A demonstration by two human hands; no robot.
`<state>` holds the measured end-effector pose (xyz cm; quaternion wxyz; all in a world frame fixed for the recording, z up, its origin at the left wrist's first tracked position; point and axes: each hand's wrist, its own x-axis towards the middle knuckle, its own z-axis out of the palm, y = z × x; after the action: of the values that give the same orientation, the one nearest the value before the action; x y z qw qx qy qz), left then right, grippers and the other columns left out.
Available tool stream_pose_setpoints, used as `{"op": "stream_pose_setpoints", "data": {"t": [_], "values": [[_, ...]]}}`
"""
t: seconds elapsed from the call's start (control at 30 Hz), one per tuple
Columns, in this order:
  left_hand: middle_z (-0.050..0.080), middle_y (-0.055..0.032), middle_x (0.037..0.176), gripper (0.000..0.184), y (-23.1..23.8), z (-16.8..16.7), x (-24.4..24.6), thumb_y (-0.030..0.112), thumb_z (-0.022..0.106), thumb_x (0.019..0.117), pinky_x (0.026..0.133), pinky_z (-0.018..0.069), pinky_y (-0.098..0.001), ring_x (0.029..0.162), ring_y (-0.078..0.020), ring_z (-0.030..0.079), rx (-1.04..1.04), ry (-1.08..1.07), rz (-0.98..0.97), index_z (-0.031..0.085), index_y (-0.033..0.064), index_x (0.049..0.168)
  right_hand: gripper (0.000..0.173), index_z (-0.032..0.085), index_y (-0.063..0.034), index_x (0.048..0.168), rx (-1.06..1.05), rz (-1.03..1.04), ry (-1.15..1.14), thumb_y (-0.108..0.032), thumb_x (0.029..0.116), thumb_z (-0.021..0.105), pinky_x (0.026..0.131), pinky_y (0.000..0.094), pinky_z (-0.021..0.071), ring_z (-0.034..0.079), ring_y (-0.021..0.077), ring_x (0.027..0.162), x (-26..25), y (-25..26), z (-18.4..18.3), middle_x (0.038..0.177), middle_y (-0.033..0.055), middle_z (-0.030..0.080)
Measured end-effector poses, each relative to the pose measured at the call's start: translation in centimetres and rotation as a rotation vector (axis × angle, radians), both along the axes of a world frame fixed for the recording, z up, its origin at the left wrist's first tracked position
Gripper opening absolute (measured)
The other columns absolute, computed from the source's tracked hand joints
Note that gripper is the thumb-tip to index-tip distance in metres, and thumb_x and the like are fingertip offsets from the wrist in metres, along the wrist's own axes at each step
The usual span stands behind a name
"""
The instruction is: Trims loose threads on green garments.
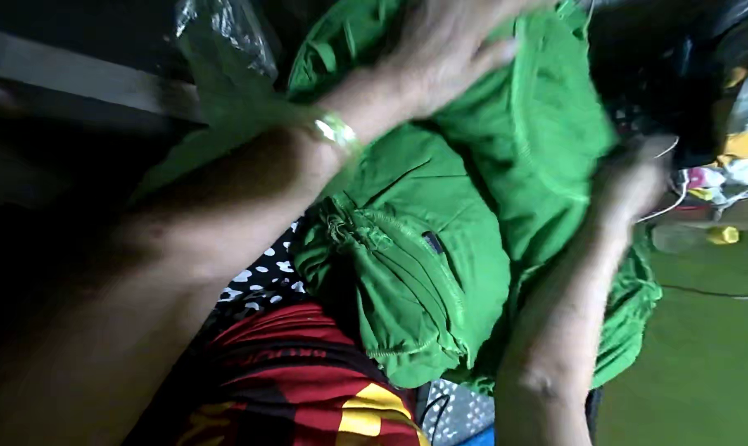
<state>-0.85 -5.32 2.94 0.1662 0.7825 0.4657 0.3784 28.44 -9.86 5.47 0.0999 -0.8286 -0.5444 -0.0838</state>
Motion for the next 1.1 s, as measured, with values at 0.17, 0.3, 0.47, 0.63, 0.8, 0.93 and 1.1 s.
{"op": "stream_pose_setpoints", "data": {"t": [0.17, 0.3, 0.47, 0.63, 0.8, 0.93, 1.1], "values": [[0.023, -0.0078, 0.170, 0.052, 2.5, -3.6, -0.3, 0.040, 0.029, 0.1112, 0.120, -0.0002, -0.0693, 0.157, -0.0347, 0.017, -0.184, 0.237, -0.147, 0.033, 0.0296, 0.162, 0.041, 0.055, 0.0002, 0.139, -0.161, 0.149, 0.055, -0.021, 0.1033, 0.049, 0.095, 0.0744, 0.0415, 0.055, 0.0553, 0.124, -1.0, 2.0, 0.6, 0.134, 0.0350, 0.056], [0.022, -0.0134, 0.169, 0.052, 1.6, -1.7, -2.7, 0.041, 0.041, 0.1094, 0.124, 0.0045, -0.0627, 0.157, -0.0342, 0.018, -0.243, 0.182, -0.217, 0.037, 0.0313, 0.160, 0.049, 0.054, 0.0092, 0.135, 0.171, 0.377, 0.121, -0.029, 0.1044, 0.052, 0.100, 0.0494, 0.0494, 0.063, 0.0377, 0.114, 0.1, -1.9, 2.4, 0.125, 0.0317, 0.061], [0.041, -0.0224, 0.158, 0.045, -0.1, -1.9, -4.8, 0.028, 0.060, 0.1017, 0.119, 0.0252, -0.0594, 0.146, -0.0408, 0.039, -0.084, 0.033, -0.216, 0.059, 0.0205, 0.146, 0.030, 0.057, 0.0098, 0.122, 0.259, 0.766, 0.223, -0.011, 0.1003, 0.057, 0.071, 0.0281, 0.0546, 0.064, 0.0134, 0.085, -5.5, -8.9, 4.2, 0.106, 0.0189, 0.065], [0.044, -0.0243, 0.155, 0.036, -1.1, -2.2, -6.2, 0.018, 0.061, 0.1010, 0.118, 0.0325, -0.0553, 0.145, -0.0426, 0.040, -0.063, -0.069, -0.211, 0.067, 0.0126, 0.135, 0.023, 0.070, -0.0006, 0.106, -0.340, 1.032, 0.334, -0.015, 0.0872, 0.070, 0.059, 0.0446, 0.0575, 0.070, 0.0276, 0.071, -12.7, -12.2, -0.4, 0.097, 0.0170, 0.070], [0.045, -0.0259, 0.154, 0.033, -4.0, -3.3, -7.0, 0.019, 0.061, 0.1001, 0.115, 0.0374, -0.0530, 0.142, -0.0406, 0.045, -0.020, -0.150, -0.115, 0.070, 0.0098, 0.130, 0.019, 0.068, 0.0031, 0.103, -0.351, 0.972, 0.344, -0.003, 0.0855, 0.066, 0.059, 0.0464, 0.0564, 0.070, 0.0332, 0.071, -13.6, -12.4, -2.0, 0.101, 0.0227, 0.068], [0.069, -0.0187, 0.107, 0.028, -8.0, -5.0, -6.6, 0.022, 0.061, 0.1000, 0.091, 0.0525, -0.0298, 0.100, -0.0194, 0.066, 0.116, -0.303, -0.060, 0.075, -0.0020, 0.097, 0.020, 0.065, 0.0065, 0.109, -0.236, 0.857, 0.512, 0.001, 0.0924, 0.056, 0.068, 0.0400, 0.0577, 0.068, 0.0243, 0.077, -12.3, -11.6, -1.5, 0.093, 0.0176, 0.069], [0.068, -0.0198, 0.101, 0.067, -12.9, -6.9, -3.5, 0.058, 0.068, 0.0866, 0.071, 0.0563, -0.0442, 0.084, -0.0288, 0.067, -0.009, -0.179, 0.045, 0.066, -0.0033, 0.113, 0.015, 0.055, 0.0055, 0.110, -0.088, 0.689, 0.611, 0.000, 0.0990, 0.048, 0.061, 0.0218, 0.0461, 0.053, 0.0054, 0.067, -10.3, -10.3, -0.9, 0.083, 0.0064, 0.056]]}}
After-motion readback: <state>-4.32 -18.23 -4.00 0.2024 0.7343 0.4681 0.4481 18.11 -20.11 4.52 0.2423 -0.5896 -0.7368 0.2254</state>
